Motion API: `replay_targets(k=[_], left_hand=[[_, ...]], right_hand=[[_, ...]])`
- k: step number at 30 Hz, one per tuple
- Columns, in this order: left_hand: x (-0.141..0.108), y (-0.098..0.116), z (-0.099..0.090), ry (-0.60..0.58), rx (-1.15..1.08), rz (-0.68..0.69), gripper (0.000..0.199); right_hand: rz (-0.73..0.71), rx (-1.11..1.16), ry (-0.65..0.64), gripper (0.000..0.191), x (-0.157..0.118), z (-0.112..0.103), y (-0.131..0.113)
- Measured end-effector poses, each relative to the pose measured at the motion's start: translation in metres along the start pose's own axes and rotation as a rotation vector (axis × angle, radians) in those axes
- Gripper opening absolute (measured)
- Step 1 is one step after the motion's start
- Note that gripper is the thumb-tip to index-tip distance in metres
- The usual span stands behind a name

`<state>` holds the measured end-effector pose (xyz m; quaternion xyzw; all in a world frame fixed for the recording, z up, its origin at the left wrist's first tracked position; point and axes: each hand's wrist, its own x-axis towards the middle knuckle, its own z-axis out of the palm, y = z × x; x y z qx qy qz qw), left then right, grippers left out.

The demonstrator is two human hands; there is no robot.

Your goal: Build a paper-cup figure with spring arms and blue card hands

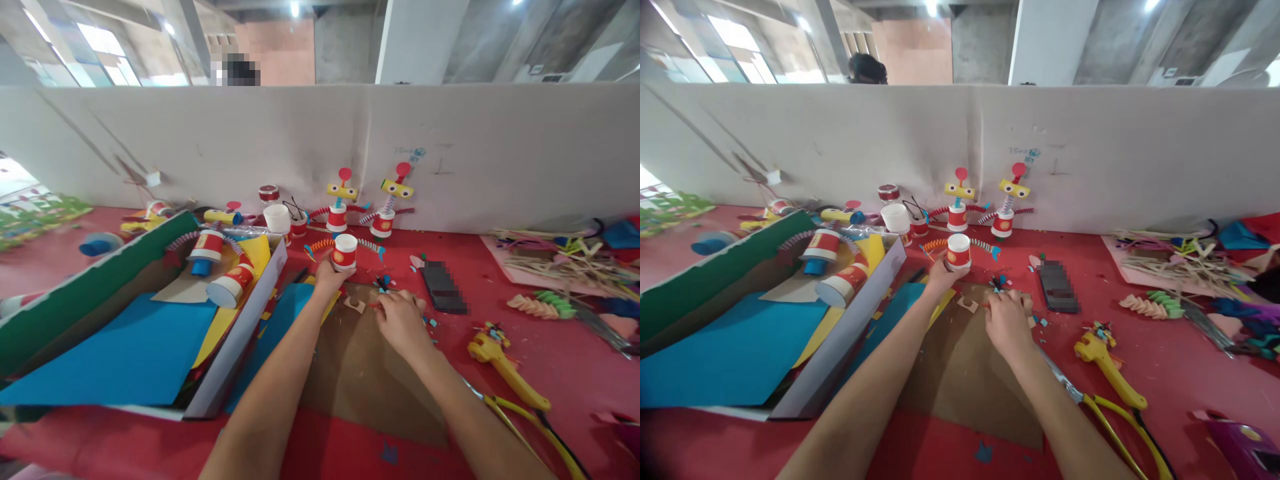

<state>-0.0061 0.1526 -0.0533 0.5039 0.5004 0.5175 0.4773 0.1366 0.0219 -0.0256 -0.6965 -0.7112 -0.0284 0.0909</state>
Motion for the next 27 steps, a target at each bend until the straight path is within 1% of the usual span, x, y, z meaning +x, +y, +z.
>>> replay_targets(k=[4, 8, 14, 17, 19, 22, 25, 27], left_hand=[[-0.002, 0.002, -0.001, 0.003, -0.019, 0.001, 0.075], [-0.005, 0.004, -0.005, 0.008, -0.04, -0.02, 0.074], [-0.009, 0.014, -0.01, 0.04, -0.026, -0.062, 0.082], [-0.013, 0.022, -0.013, 0.029, -0.021, -0.066, 0.073], [-0.021, 0.026, -0.019, 0.025, 0.002, -0.07, 0.061], [-0.043, 0.026, -0.039, 0.029, 0.071, -0.07, 0.044], [-0.071, 0.023, -0.059, 0.04, 0.143, -0.053, 0.036], [-0.084, 0.021, -0.065, 0.046, 0.166, -0.051, 0.032]], right_hand=[[0.014, -0.014, 0.025, 0.016, -0.007, 0.002, 0.001], [0.037, -0.019, 0.055, 0.017, -0.011, 0.003, 0.0], [0.062, -0.013, 0.099, 0.023, -0.014, -0.001, -0.007], [0.051, -0.002, 0.095, 0.022, -0.011, -0.002, -0.013], [0.047, 0.009, 0.085, 0.023, -0.007, 0.0, -0.019], [0.055, 0.03, 0.077, 0.025, -0.002, 0.004, -0.027], [0.049, 0.062, 0.07, 0.026, 0.0, 0.007, -0.032], [0.047, 0.092, 0.066, 0.026, -0.002, 0.006, -0.035]])
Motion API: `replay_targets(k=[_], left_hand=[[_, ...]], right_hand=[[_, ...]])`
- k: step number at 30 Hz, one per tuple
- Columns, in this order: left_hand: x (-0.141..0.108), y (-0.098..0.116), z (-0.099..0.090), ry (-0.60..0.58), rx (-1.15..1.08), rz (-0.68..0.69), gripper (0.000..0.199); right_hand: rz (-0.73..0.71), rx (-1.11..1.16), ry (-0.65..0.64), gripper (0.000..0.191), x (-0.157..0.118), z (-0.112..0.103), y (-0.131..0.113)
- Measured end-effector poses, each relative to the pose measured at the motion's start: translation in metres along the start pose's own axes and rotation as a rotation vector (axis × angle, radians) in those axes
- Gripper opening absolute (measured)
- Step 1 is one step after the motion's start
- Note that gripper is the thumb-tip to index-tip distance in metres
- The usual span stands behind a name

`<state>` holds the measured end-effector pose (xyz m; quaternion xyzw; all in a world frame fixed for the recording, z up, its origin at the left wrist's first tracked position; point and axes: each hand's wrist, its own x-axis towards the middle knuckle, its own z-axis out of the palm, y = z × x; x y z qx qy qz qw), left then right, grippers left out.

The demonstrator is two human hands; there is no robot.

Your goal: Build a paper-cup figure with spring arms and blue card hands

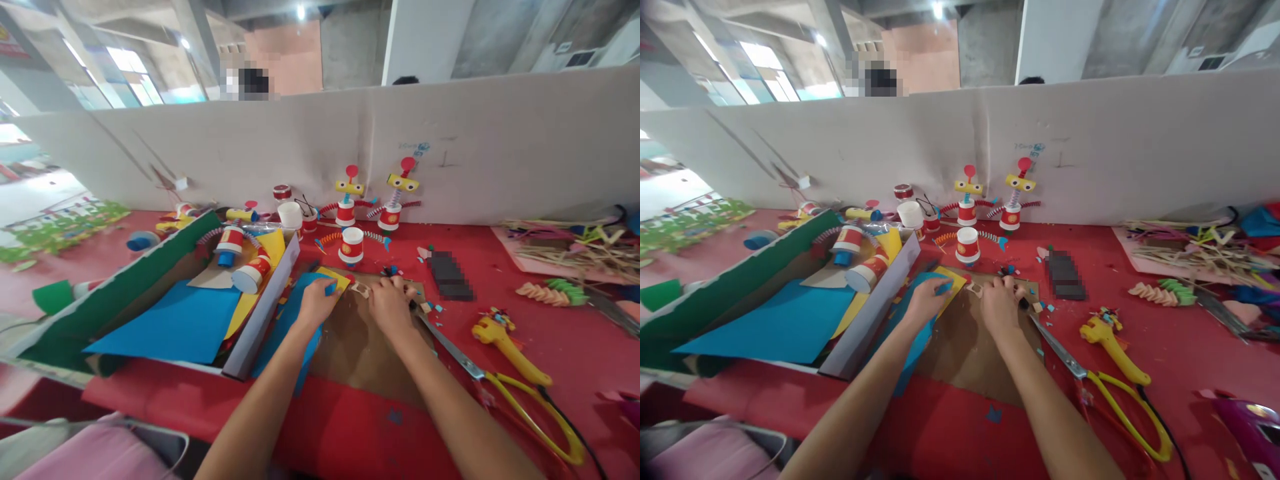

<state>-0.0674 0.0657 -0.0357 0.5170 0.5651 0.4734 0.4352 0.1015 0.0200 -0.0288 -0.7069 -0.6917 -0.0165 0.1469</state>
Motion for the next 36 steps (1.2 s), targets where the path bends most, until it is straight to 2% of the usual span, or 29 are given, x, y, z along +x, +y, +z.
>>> replay_targets(k=[2, 4, 9, 11, 12, 14, 17, 20, 24, 29, 36], left_hand=[[-0.003, -0.001, 0.004, 0.016, -0.002, 0.001, 0.035], [0.005, 0.001, 0.016, 0.035, -0.029, 0.01, 0.047], [0.048, 0.014, 0.055, 0.012, -0.171, 0.05, 0.069], [0.062, 0.019, 0.065, -0.004, -0.226, 0.028, 0.07], [0.066, 0.022, 0.067, -0.016, -0.25, 0.015, 0.068], [0.069, 0.029, 0.066, -0.048, -0.292, -0.001, 0.062], [0.06, 0.041, 0.055, -0.106, -0.351, -0.006, 0.054], [0.043, 0.053, 0.042, -0.179, -0.388, -0.025, 0.047], [0.022, 0.063, 0.03, -0.226, -0.466, -0.08, 0.048], [0.006, 0.067, 0.028, -0.222, -0.52, -0.079, 0.057], [0.001, 0.074, 0.026, -0.226, -0.555, -0.076, 0.056]], right_hand=[[0.007, 0.039, -0.004, 0.025, -0.004, -0.003, -0.002], [0.007, 0.098, -0.015, 0.023, -0.009, -0.007, -0.003], [0.021, 0.352, -0.045, 0.008, -0.023, -0.013, 0.003], [0.059, 0.512, -0.032, 0.003, -0.02, -0.011, 0.008], [0.088, 0.607, -0.025, 0.007, -0.015, -0.009, 0.011], [0.176, 0.818, -0.01, 0.015, -0.002, -0.004, 0.013], [0.345, 1.147, -0.007, 0.026, 0.023, 0.005, 0.008], [0.443, 1.45, -0.027, 0.022, 0.04, 0.01, -0.005], [0.518, 1.754, 0.0, 0.015, 0.042, 0.013, -0.02], [0.613, 1.914, 0.103, 0.018, 0.035, 0.018, -0.022], [0.666, 1.923, 0.157, 0.014, 0.03, 0.019, -0.02]])
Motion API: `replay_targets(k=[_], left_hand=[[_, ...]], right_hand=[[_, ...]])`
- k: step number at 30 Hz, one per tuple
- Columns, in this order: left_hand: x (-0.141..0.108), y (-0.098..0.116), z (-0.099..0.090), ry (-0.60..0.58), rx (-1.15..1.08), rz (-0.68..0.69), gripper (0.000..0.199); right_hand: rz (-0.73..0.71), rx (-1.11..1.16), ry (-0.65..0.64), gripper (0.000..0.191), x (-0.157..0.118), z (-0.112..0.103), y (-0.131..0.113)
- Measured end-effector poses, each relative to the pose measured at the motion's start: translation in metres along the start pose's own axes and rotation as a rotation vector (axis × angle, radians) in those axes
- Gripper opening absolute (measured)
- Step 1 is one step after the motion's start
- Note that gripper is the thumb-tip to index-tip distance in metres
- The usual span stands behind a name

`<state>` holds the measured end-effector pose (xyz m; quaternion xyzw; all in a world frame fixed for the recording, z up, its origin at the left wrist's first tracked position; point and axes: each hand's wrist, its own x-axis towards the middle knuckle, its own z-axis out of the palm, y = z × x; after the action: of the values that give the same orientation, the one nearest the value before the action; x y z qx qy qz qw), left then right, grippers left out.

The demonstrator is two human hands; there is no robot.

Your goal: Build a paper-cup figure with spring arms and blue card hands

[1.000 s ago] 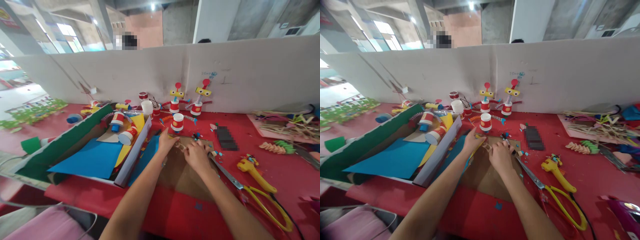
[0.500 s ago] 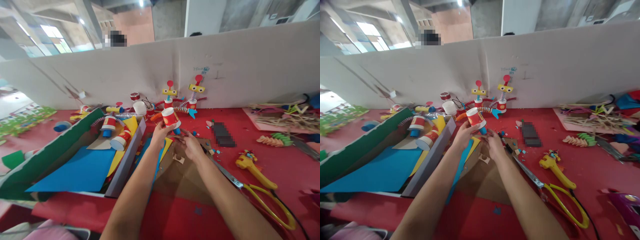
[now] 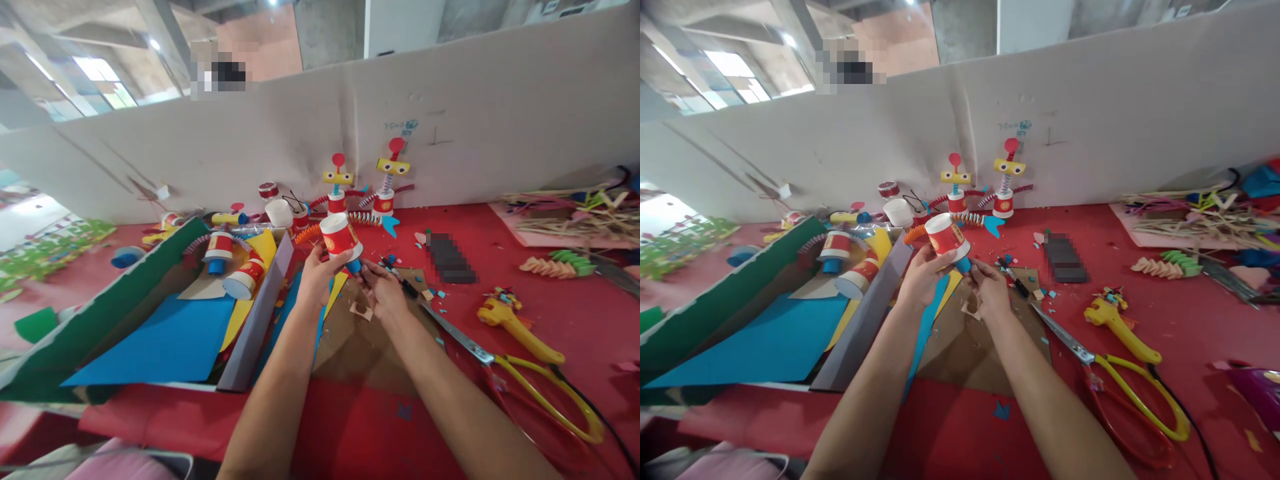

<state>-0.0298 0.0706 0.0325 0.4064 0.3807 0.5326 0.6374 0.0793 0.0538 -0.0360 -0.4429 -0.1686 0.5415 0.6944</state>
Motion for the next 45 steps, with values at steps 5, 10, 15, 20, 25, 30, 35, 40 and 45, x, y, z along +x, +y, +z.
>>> replay_targets(k=[5, 10, 15, 20, 25, 30, 35, 40, 45], left_hand=[[0.0, 0.007, -0.003, 0.025, 0.006, -0.008, 0.051], [0.021, 0.007, -0.01, 0.068, 0.05, 0.103, 0.053], [0.062, -0.013, -0.013, 0.15, 0.207, 0.182, 0.051], [0.082, -0.049, -0.01, 0.179, 0.322, 0.125, 0.051], [0.084, -0.069, -0.014, 0.187, 0.394, 0.115, 0.056], [0.082, -0.071, -0.014, 0.179, 0.403, 0.138, 0.058], [0.079, -0.072, -0.011, 0.175, 0.375, 0.144, 0.062], [0.082, -0.077, -0.012, 0.168, 0.354, 0.138, 0.069], [0.085, -0.076, -0.018, 0.175, 0.36, 0.151, 0.062]], right_hand=[[-0.012, -0.087, 0.007, 0.015, -0.001, 0.001, -0.001], [-0.026, -0.326, -0.055, 0.011, -0.012, 0.0, 0.001], [-0.135, -0.646, -0.247, 0.007, -0.059, -0.012, 0.002], [-0.419, -1.064, -0.312, 0.025, -0.08, -0.029, 0.005], [-0.604, -1.412, -0.346, 0.023, -0.064, -0.039, 0.004], [-0.582, -1.535, -0.342, 0.023, -0.063, -0.042, -0.004], [-0.534, -1.681, -0.393, 0.041, -0.072, -0.039, -0.009], [-0.494, -1.67, -0.435, 0.046, -0.076, -0.035, -0.017], [-0.474, -1.684, -0.509, 0.045, -0.078, -0.035, -0.02]])
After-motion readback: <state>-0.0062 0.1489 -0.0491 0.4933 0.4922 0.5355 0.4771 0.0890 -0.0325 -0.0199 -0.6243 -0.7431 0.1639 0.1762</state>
